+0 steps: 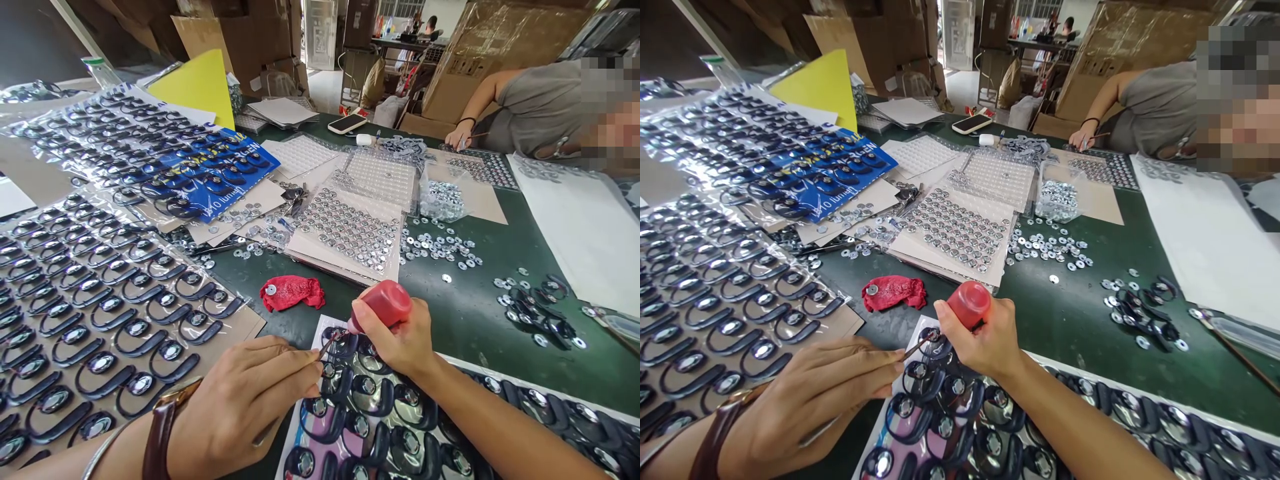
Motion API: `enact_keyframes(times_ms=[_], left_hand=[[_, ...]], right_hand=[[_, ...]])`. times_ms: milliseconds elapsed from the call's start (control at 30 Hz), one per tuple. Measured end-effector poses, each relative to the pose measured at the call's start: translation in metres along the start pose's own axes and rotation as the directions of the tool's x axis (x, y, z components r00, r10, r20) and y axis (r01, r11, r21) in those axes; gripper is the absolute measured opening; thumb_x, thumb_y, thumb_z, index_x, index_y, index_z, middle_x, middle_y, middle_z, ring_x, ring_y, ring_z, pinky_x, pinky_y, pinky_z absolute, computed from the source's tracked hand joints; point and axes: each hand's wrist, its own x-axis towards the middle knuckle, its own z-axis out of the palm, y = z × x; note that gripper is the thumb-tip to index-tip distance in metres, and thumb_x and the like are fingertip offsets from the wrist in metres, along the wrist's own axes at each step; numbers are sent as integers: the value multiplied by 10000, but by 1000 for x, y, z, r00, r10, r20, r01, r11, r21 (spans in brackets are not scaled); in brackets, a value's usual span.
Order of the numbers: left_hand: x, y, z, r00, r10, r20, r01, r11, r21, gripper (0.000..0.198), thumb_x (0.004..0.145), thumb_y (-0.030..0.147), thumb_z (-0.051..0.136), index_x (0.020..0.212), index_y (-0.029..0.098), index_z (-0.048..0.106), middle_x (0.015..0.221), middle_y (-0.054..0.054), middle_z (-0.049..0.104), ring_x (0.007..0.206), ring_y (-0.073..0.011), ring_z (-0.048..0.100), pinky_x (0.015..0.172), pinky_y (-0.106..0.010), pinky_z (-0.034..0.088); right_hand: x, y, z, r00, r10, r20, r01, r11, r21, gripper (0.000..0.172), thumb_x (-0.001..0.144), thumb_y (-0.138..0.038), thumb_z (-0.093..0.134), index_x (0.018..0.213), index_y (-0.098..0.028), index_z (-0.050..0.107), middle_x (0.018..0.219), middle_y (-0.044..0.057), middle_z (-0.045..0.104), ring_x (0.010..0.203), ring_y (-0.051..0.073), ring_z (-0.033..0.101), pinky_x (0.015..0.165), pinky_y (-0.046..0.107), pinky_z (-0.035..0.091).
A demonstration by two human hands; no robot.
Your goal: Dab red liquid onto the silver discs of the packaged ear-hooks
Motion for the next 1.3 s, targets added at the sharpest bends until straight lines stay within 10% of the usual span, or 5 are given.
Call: enact_keyframes(times_ms=[867, 1133, 1300], left_hand=[[7, -17, 0, 953, -304, 16, 289, 886, -362, 156, 867, 91, 554, 948, 179, 655, 889, -20, 719, 775, -122, 688, 734, -216, 557], [-4, -7, -3, 994, -107, -35, 100, 980, -173, 175, 900, 108, 502, 1020, 135, 626, 962, -70, 716, 824, -141, 685, 764, -251, 561], [-26, 15, -7, 992, 112, 57, -112, 994, -1, 292, 962, 168, 378, 1067, 51, 623, 1048, -132, 691, 933, -179, 670, 838, -270, 556]], right_hand=[[-1, -5, 4, 977, -213, 2, 213, 976, 37, 130, 780, -275, 659, 686, -186, 649, 714, 11, 696, 553, 109, 639, 526, 220, 509], [9, -21, -18, 961, 200, 192, -242, 943, 230, 199, 793, -381, 640, 812, -183, 639, 584, -16, 650, 491, 119, 603, 494, 243, 503], [-11, -23, -10, 965, 243, 102, -263, 916, 302, 168, 779, -329, 672, 839, -181, 620, 572, -6, 661, 513, 145, 638, 538, 267, 541]])
